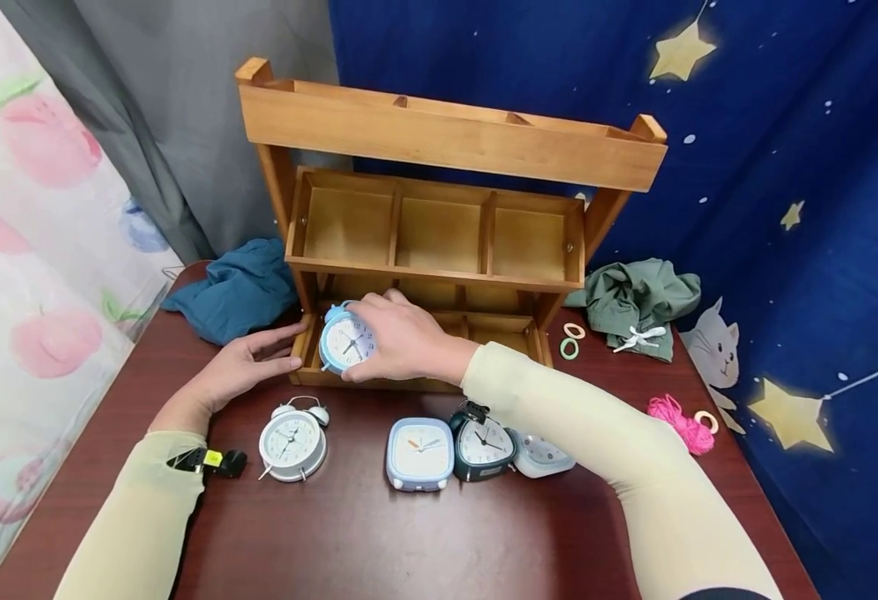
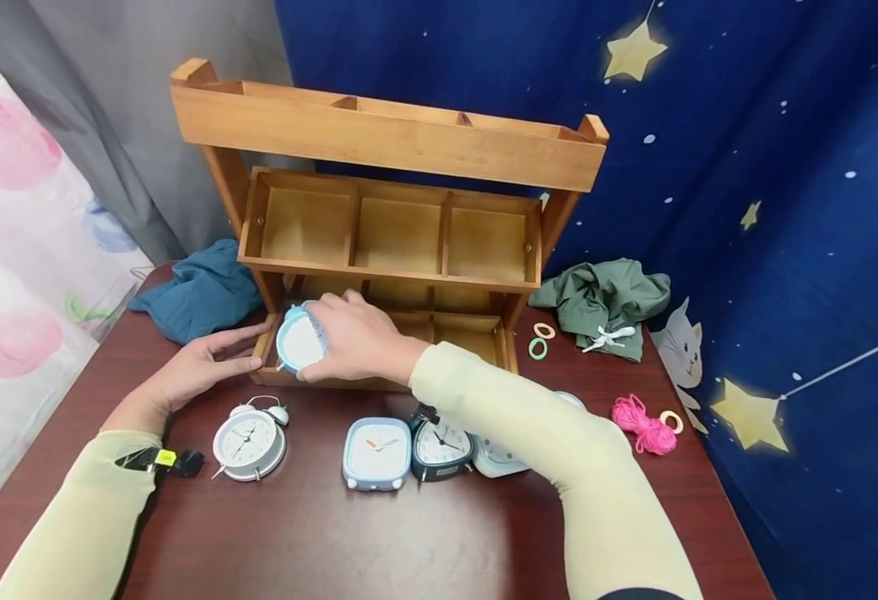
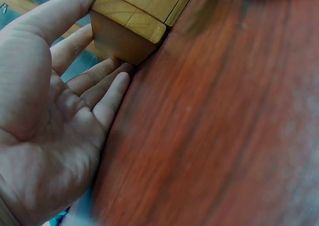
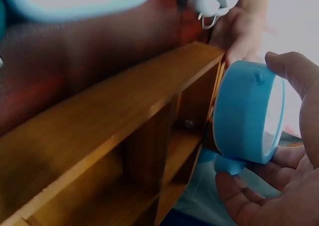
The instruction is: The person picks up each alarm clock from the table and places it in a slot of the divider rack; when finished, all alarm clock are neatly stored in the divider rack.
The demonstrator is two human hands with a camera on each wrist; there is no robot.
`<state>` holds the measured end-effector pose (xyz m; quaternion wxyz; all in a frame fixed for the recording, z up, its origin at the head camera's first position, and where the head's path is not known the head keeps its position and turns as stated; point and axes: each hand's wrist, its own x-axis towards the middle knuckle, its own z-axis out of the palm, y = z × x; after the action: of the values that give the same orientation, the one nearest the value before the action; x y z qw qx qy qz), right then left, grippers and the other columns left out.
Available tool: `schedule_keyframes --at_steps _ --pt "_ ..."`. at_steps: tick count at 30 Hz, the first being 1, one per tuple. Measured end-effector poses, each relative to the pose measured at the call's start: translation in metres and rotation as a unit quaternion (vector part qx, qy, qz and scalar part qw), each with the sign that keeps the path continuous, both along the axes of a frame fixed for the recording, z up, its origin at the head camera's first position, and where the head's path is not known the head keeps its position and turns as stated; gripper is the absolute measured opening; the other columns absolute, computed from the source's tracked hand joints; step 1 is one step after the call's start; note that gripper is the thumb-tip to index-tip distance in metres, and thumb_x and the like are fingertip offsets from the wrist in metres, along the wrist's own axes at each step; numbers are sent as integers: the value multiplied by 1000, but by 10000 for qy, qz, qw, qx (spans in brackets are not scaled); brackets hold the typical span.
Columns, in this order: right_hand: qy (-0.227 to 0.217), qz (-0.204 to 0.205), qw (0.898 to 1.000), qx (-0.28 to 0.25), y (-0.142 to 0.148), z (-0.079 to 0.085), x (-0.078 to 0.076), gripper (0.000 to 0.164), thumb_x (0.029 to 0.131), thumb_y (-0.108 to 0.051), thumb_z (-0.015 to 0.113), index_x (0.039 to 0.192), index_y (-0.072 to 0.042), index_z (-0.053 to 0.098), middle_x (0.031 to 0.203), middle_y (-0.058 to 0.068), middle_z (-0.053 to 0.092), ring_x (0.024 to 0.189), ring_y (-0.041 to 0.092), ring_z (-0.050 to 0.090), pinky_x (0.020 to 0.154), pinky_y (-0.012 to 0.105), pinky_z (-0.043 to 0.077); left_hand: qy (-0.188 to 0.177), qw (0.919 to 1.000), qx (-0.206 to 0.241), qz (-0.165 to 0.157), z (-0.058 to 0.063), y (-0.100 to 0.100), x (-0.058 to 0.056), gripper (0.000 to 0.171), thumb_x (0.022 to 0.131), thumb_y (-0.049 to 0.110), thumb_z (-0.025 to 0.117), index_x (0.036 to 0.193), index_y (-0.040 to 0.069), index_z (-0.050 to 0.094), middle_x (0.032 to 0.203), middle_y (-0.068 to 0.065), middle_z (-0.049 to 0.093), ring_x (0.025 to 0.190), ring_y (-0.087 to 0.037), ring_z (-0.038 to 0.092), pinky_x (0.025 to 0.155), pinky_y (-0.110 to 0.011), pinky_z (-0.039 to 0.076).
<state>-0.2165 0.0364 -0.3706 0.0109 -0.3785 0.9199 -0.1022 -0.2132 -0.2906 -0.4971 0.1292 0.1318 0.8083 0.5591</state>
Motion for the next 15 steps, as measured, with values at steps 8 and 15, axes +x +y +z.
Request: schedule_keyframes --at_steps 8,15 --pt "72 27 9995 315 -15 -16 -20 100 86 -67 88 163 -13 53 152 5 63 140 28 59 130 43 37 55 10000 -3 -31 -3 0 4 69 108 27 78 169 11 50 176 -15 40 155 -44 47 104 -15 53" --pt "25 5 9989 466 -24 -30 -33 100 88 -66 87 164 -10 52 155 6 62 146 25 57 135 45 29 90 9999 -83 -70 1 2 1 69 108 27 78 169 11 49 176 -16 39 155 -45 46 103 -14 52"
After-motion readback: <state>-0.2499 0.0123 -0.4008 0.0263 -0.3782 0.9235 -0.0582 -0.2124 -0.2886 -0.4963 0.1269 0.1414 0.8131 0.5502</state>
